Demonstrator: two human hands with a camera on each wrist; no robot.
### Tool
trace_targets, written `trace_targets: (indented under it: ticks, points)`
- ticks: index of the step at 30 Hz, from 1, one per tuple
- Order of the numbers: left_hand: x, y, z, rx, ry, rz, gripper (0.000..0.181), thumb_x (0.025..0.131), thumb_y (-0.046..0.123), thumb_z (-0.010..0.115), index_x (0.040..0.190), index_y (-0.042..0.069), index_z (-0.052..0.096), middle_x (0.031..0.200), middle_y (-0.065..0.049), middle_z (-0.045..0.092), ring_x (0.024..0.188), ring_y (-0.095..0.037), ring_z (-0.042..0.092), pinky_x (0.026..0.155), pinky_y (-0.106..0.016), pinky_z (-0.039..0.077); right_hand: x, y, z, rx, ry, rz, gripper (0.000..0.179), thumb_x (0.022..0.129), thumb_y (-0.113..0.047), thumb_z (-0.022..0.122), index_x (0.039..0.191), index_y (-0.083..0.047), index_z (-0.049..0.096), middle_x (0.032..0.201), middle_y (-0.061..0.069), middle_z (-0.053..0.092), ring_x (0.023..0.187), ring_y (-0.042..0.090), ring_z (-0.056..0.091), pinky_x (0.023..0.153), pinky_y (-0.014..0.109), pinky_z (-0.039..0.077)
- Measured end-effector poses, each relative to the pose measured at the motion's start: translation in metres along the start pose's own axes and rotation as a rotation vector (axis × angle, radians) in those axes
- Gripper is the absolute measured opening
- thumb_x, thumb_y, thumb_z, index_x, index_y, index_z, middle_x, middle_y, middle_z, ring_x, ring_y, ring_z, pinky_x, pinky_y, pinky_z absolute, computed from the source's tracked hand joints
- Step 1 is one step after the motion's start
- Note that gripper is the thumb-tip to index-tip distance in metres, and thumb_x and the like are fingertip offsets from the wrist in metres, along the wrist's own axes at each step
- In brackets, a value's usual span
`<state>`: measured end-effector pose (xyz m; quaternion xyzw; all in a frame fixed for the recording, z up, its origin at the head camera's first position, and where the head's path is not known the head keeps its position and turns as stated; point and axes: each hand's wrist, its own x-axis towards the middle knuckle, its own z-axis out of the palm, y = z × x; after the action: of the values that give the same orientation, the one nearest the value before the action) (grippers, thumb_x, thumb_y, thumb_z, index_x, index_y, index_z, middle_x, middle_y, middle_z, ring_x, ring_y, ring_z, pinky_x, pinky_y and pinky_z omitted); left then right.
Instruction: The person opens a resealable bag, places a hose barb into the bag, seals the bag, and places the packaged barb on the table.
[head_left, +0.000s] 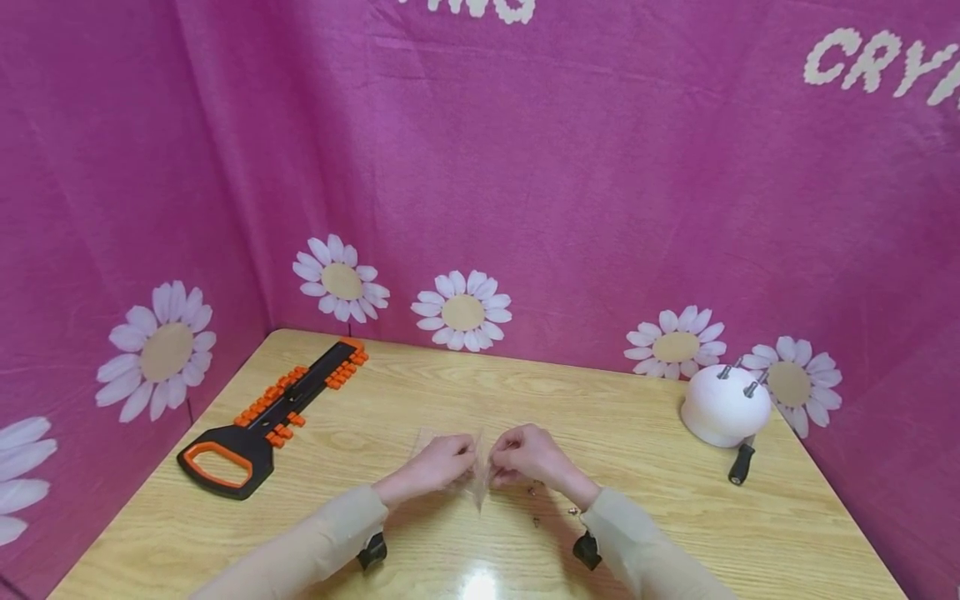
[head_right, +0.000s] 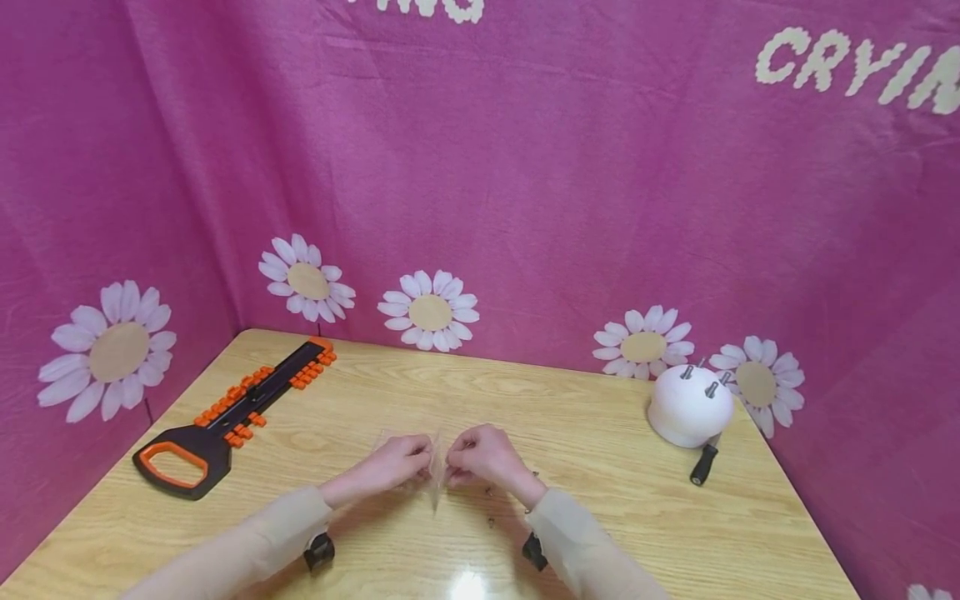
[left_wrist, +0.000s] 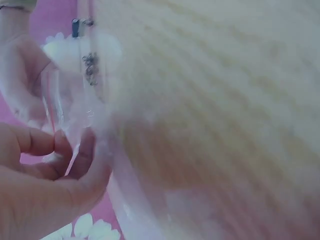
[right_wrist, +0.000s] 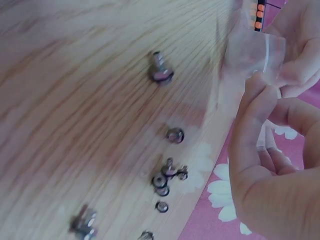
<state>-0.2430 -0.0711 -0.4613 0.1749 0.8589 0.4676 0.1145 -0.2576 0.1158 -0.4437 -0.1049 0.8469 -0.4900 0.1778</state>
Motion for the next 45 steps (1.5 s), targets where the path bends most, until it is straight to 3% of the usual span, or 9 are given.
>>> trace_targets:
  ticks: [4, 6, 11, 14, 26, 36, 40, 42, 45]
  points:
    - [-0.002, 0.001, -0.004, -0.091, -0.006, -0.052, 0.021, 0.100, 0.009, 0.044, 0.086, -0.003, 0.054, 0.079, -0.010, 0.061, 0.073, -0.013, 0.058, 0.066, -0.027, 0.052, 0.001, 0.002, -0.002, -0.012, 0.044, 0.005, 0.012, 0.090, -0.006, 0.064, 0.090, 0.004, 0.071, 0.078, 0.013, 0.074, 0.066, 0.019, 0.073, 0.065, 0.032, 0.060]
    - [-0.002, 0.001, -0.007, -0.090, -0.003, -0.068, 0.023, 0.101, 0.011, 0.042, 0.088, -0.003, 0.055, 0.082, -0.010, 0.062, 0.075, -0.013, 0.060, 0.069, -0.028, 0.054, 0.002, 0.002, -0.003, -0.027, 0.060, -0.009, 0.012, 0.090, -0.007, 0.065, 0.089, 0.003, 0.071, 0.079, 0.011, 0.073, 0.066, 0.019, 0.073, 0.065, 0.031, 0.060]
    - [-0.002, 0.001, -0.013, -0.094, 0.024, -0.081, 0.023, 0.100, 0.013, 0.041, 0.086, 0.001, 0.054, 0.081, -0.008, 0.061, 0.074, -0.013, 0.058, 0.068, -0.027, 0.051, 0.002, 0.002, -0.007, -0.038, 0.097, -0.038, 0.012, 0.089, -0.007, 0.066, 0.087, 0.003, 0.070, 0.077, 0.011, 0.073, 0.066, 0.017, 0.072, 0.065, 0.031, 0.060]
    - [-0.003, -0.002, -0.017, -0.155, 0.040, -0.084, 0.021, 0.099, 0.011, 0.041, 0.083, 0.002, 0.051, 0.079, -0.008, 0.059, 0.073, -0.014, 0.058, 0.068, -0.028, 0.052, 0.003, 0.003, -0.009, -0.016, 0.105, -0.038, 0.011, 0.088, -0.005, 0.065, 0.086, 0.004, 0.069, 0.077, 0.012, 0.073, 0.067, 0.016, 0.072, 0.067, 0.031, 0.060]
    - [-0.008, -0.009, -0.022, -0.212, 0.054, -0.097, 0.018, 0.097, 0.008, 0.040, 0.081, 0.003, 0.047, 0.085, -0.013, 0.063, 0.077, -0.015, 0.064, 0.072, -0.032, 0.059, 0.003, 0.008, -0.013, -0.009, 0.093, -0.030, 0.009, 0.087, -0.004, 0.065, 0.084, 0.004, 0.068, 0.077, 0.010, 0.073, 0.067, 0.015, 0.071, 0.066, 0.032, 0.061]
    - [-0.006, -0.008, -0.024, -0.042, -0.012, 0.044, 0.022, 0.102, 0.020, 0.052, 0.091, 0.003, 0.059, 0.089, -0.012, 0.067, 0.080, -0.014, 0.062, 0.070, -0.022, 0.050, 0.000, 0.002, -0.012, -0.027, 0.035, 0.004, 0.011, 0.088, -0.005, 0.062, 0.086, 0.004, 0.069, 0.075, 0.011, 0.074, 0.063, 0.017, 0.072, 0.066, 0.034, 0.061]
    - [-0.005, -0.008, -0.025, -0.010, 0.016, 0.120, 0.025, 0.100, 0.026, 0.058, 0.107, 0.002, 0.060, 0.105, -0.014, 0.066, 0.095, -0.020, 0.063, 0.082, -0.029, 0.053, 0.001, 0.000, -0.012, -0.048, 0.035, 0.003, 0.011, 0.089, -0.006, 0.063, 0.085, 0.002, 0.069, 0.074, 0.009, 0.073, 0.062, 0.016, 0.072, 0.065, 0.034, 0.060]
    - [-0.006, -0.008, -0.024, 0.038, 0.041, 0.151, 0.038, 0.096, 0.028, 0.065, 0.119, -0.001, 0.057, 0.118, -0.016, 0.063, 0.109, -0.026, 0.060, 0.094, -0.038, 0.052, 0.001, -0.001, -0.012, -0.055, 0.031, -0.002, 0.011, 0.090, -0.007, 0.064, 0.084, 0.001, 0.069, 0.073, 0.008, 0.073, 0.062, 0.015, 0.071, 0.065, 0.033, 0.060]
    - [-0.006, -0.007, -0.022, 0.124, 0.031, 0.171, 0.075, 0.086, 0.032, 0.077, 0.139, -0.007, 0.042, 0.140, -0.023, 0.049, 0.131, -0.037, 0.047, 0.109, -0.051, 0.042, 0.000, -0.002, -0.013, -0.058, 0.021, -0.016, 0.012, 0.090, -0.008, 0.064, 0.084, 0.001, 0.068, 0.073, 0.009, 0.073, 0.062, 0.015, 0.071, 0.065, 0.034, 0.060]
